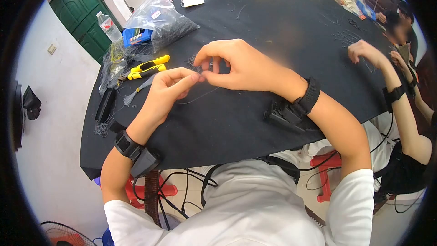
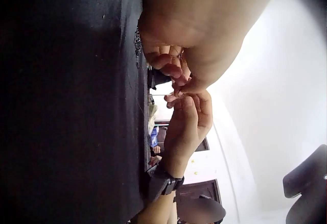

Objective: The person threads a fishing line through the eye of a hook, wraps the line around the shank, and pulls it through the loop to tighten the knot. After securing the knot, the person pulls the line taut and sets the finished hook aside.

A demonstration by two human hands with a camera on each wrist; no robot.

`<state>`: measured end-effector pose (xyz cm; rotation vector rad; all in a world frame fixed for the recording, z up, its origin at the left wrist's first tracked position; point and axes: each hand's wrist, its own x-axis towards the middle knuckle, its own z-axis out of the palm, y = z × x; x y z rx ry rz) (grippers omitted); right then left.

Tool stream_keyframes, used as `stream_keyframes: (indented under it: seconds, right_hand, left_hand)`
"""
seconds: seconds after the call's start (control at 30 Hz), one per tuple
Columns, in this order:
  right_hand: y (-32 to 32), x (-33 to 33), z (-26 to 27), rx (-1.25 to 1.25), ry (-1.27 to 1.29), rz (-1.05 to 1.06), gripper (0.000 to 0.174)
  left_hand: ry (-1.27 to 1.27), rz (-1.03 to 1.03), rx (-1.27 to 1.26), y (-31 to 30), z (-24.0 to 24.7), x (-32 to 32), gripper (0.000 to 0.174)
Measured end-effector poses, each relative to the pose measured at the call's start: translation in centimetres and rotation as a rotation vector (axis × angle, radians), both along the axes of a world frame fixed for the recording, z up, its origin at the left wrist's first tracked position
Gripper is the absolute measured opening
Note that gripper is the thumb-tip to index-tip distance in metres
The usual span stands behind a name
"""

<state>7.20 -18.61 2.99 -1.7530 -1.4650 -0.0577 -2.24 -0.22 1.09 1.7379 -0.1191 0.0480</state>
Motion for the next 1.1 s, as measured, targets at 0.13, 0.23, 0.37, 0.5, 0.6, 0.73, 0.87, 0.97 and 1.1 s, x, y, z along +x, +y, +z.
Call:
stream_keyframes:
  seconds: [0.13, 0.23, 0.37, 0.5, 0.6, 0.73, 0.87, 0.97, 1.1]
  right_hand:
    - [0.0, 0.0, 0.0, -0.002, 0.006, 0.013, 0.013]
    - [0.0, -0.1, 0.0, -0.018, 0.021, 0.016, 0.01]
    - [0.2, -0.1, -0.2, -0.021, 0.053, 0.028, 0.009]
    - [0.2, 0.1, -0.6, -0.03, 0.075, 0.019, 0.009]
    - [0.2, 0.0, -0.6, -0.044, 0.094, 0.004, 0.007]
    - [0.3, -0.1, -0.6, -0.046, 0.089, 0.0, 0.006]
    - [0.4, 0.2, -1.0, -0.005, 0.064, -0.001, 0.012]
    - [0.4, 0.2, -1.0, -0.016, 0.077, -0.007, 0.011]
    - [0.4, 0.3, -1.1, -0.015, 0.087, -0.001, 0.01]
  left_hand:
    - [-0.025, -0.019, -0.01, -0.1, 0.2, -0.1, 0.019]
    - [-0.028, -0.012, -0.012, -0.2, 0.0, -0.1, 0.019]
    - [-0.031, -0.028, -0.033, -0.1, -0.3, 0.1, 0.018]
    - [0.014, -0.049, -0.07, -0.2, 0.1, -0.1, 0.016]
    - [0.015, -0.058, -0.109, -0.2, 0.2, -0.1, 0.016]
    - [0.001, -0.046, -0.093, 0.1, 0.0, 0.0, 0.016]
    - [0.001, -0.033, -0.08, 0.2, 0.0, 0.1, 0.016]
    - [-0.029, -0.006, -0.069, 0.2, -0.1, 0.1, 0.016]
    - [-0.04, 0.01, -0.08, 0.1, 0.0, 0.1, 0.016]
